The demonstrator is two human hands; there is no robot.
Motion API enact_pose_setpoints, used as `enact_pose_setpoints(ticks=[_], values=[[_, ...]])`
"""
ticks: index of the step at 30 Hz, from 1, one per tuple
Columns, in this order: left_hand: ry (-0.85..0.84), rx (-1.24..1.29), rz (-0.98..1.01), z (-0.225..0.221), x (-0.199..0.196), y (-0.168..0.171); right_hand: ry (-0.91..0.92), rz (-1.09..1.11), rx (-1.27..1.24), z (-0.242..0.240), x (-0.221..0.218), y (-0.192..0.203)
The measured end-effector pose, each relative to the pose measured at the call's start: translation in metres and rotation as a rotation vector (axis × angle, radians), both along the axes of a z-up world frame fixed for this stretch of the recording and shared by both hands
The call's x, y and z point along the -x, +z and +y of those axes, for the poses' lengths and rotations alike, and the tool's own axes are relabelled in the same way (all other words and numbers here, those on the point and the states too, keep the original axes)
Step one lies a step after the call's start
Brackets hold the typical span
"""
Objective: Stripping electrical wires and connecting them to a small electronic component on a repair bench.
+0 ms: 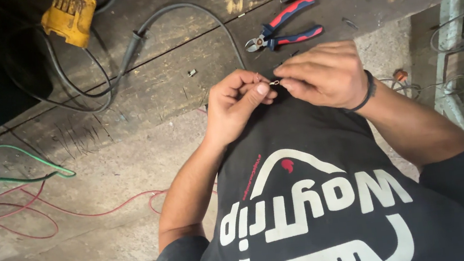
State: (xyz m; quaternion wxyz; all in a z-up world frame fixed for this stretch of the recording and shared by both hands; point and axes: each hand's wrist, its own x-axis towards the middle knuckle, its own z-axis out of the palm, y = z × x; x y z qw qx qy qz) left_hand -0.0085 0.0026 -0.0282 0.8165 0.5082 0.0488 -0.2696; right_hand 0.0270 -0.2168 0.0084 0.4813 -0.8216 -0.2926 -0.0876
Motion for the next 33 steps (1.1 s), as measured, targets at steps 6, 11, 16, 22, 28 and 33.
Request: enact_pose_setpoints(ticks=[6, 11, 16, 22, 28, 33], values=[[-0.020, 0.107, 0.074, -0.007, 0.003, -0.011, 0.062, 0.379, -0.150, -0.012, -0.005, -0.011], [-0.112, 0.083, 0.070, -0.010, -0.004, -0.003, 0.233, 0.494, -0.212, -0.011, -0.025, -0.006], [-0.154, 0.030, 0.046, -0.015, -0.006, 0.009, 0.356, 0.552, -0.218, -0.020, -0.031, -0.015], [-0.134, -0.258, -0.138, -0.020, -0.013, 0.039, 0.376, 0.326, -0.207, -0.026, -0.034, -0.039], [0.077, -0.372, -0.162, -0.037, 0.002, 0.029, 0.501, 0.382, -0.209, -0.037, -0.054, -0.035], [0.363, -0.312, -0.088, -0.068, 0.012, 0.026, 0.534, 0.362, -0.186, -0.053, -0.067, -0.040]])
